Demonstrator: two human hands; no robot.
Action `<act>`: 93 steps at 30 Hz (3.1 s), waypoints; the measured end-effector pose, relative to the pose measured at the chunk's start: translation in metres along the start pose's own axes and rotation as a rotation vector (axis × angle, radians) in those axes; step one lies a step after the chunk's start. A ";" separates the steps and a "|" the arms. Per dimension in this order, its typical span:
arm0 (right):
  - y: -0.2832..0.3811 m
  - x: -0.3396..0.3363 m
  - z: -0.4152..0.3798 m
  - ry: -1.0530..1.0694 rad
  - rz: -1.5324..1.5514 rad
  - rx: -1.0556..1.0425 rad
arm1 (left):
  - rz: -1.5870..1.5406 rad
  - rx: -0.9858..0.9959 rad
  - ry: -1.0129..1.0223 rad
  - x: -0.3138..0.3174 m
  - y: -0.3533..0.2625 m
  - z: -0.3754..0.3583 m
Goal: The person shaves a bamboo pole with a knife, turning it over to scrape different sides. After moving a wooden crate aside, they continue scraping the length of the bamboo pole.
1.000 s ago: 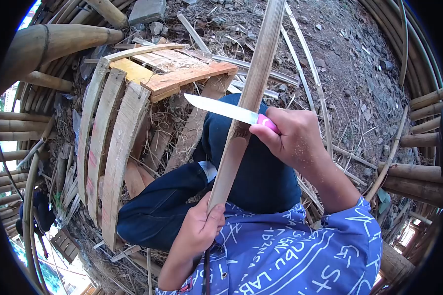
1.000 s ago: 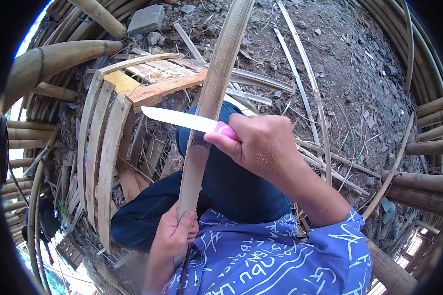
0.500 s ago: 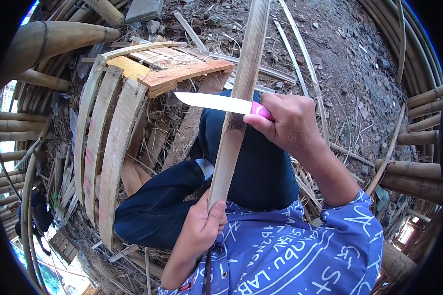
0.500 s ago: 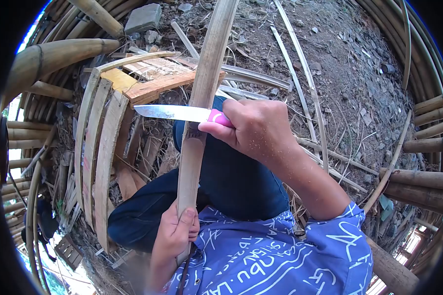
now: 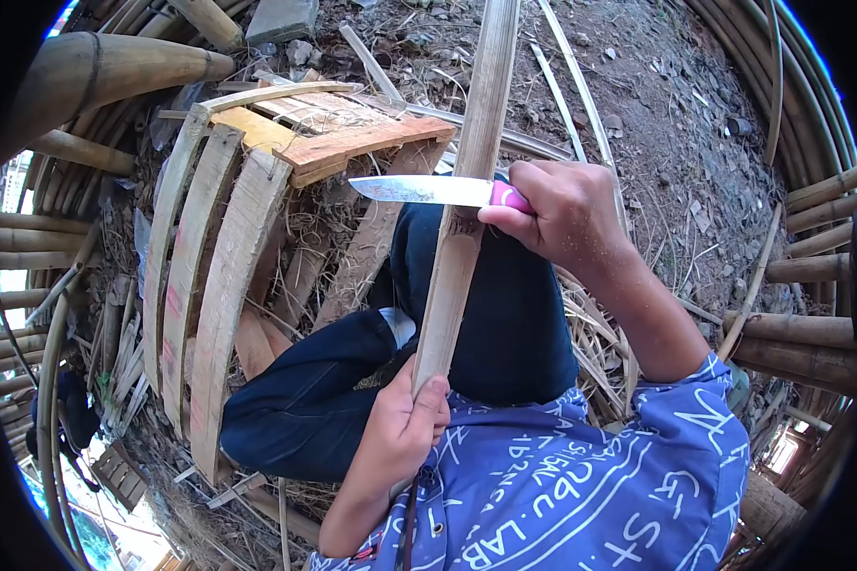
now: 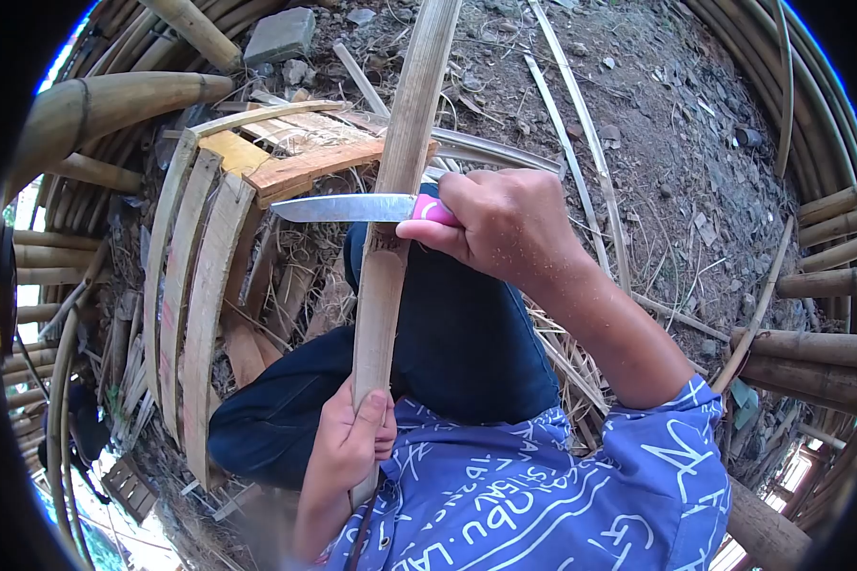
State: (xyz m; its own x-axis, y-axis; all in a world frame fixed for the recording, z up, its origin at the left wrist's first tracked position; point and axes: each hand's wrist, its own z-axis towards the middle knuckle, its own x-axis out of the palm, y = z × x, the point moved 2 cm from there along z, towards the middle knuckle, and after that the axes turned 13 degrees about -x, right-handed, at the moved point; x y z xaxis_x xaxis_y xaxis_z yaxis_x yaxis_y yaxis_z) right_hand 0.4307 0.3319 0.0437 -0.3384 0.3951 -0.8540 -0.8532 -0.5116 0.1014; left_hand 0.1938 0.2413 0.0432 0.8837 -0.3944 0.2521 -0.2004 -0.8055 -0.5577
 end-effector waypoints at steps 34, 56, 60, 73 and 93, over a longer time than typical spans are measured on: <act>-0.051 0.008 -0.002 -0.031 -0.076 -0.001 | -0.040 -0.016 0.009 0.003 -0.001 0.001; -0.146 -0.001 -0.015 -0.339 -0.019 0.510 | -0.088 -0.081 0.054 -0.013 0.007 -0.003; -0.055 -0.009 -0.001 -0.303 0.226 0.315 | -0.099 -0.097 0.064 -0.015 0.003 -0.006; -0.085 0.012 0.022 -0.110 -0.082 0.209 | -0.018 -0.001 -0.021 -0.008 0.005 -0.004; -0.012 -0.016 0.026 -0.140 0.219 0.273 | -0.078 -0.099 0.099 -0.033 0.008 -0.005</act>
State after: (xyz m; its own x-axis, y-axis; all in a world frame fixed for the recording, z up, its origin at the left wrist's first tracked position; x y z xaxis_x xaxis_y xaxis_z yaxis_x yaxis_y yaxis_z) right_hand 0.4363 0.3515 0.0691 -0.5598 0.4090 -0.7207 -0.8224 -0.3809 0.4226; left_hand 0.1610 0.2452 0.0347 0.8532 -0.3669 0.3707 -0.1784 -0.8731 -0.4537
